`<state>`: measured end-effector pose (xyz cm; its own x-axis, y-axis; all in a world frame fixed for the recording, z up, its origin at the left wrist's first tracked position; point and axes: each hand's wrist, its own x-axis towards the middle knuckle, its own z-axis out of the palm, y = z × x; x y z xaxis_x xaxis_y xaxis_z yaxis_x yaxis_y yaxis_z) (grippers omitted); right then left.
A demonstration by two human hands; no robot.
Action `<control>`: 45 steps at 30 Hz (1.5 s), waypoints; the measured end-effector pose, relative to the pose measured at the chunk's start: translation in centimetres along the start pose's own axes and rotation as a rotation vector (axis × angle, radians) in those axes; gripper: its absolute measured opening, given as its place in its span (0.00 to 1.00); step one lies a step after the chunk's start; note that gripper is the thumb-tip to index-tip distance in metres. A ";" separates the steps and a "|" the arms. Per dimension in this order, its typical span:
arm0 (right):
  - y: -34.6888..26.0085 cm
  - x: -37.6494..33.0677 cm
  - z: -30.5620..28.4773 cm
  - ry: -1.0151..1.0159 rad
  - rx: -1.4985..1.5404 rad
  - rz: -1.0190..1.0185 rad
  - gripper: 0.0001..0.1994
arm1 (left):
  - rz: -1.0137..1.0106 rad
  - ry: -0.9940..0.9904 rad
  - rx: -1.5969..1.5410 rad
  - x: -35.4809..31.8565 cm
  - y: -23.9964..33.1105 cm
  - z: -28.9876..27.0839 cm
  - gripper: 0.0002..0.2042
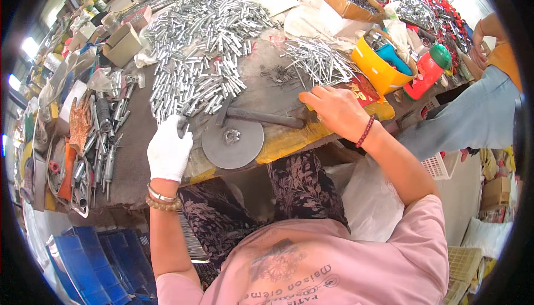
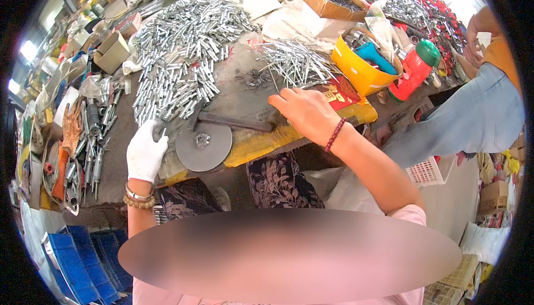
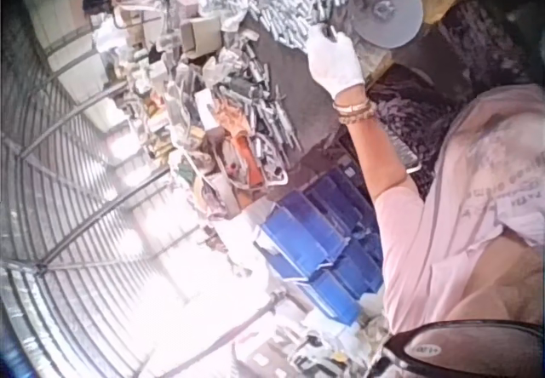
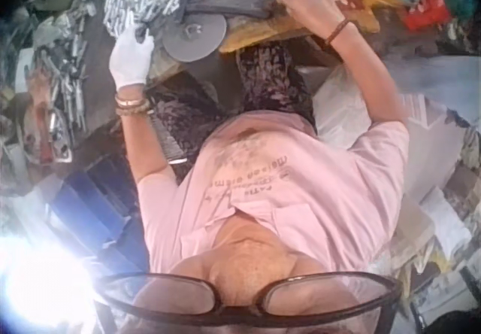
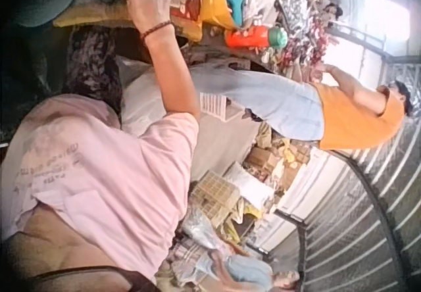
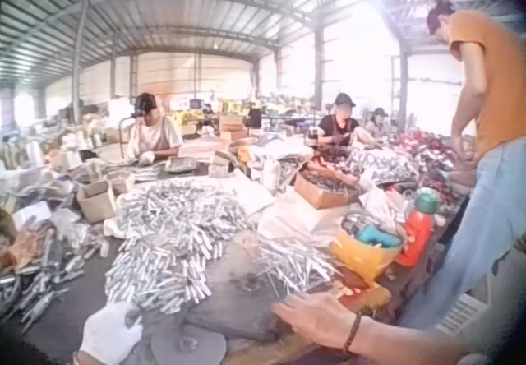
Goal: The person assembles small metal hardware components by hand, using a hammer to tap them into a metal base.
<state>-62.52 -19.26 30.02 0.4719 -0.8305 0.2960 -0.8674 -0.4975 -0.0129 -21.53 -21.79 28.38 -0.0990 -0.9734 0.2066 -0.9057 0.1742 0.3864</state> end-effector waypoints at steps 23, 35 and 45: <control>-11.7 2.8 1.3 0.149 0.492 -0.106 0.08 | 0.291 0.032 -0.340 -6.5 4.0 0.0 0.11; -12.3 3.2 1.6 0.241 0.315 -0.163 0.07 | 0.309 0.062 -0.236 -5.8 4.2 0.2 0.09; -12.0 3.4 2.1 0.260 0.296 -0.235 0.07 | 0.338 0.063 -0.294 -6.0 3.6 0.4 0.08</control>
<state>-50.16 -16.65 29.14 0.5628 -0.6148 0.5525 -0.6412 -0.7466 -0.1776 -24.35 -15.33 28.21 -0.3355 -0.8451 0.4162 -0.6701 0.5247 0.5250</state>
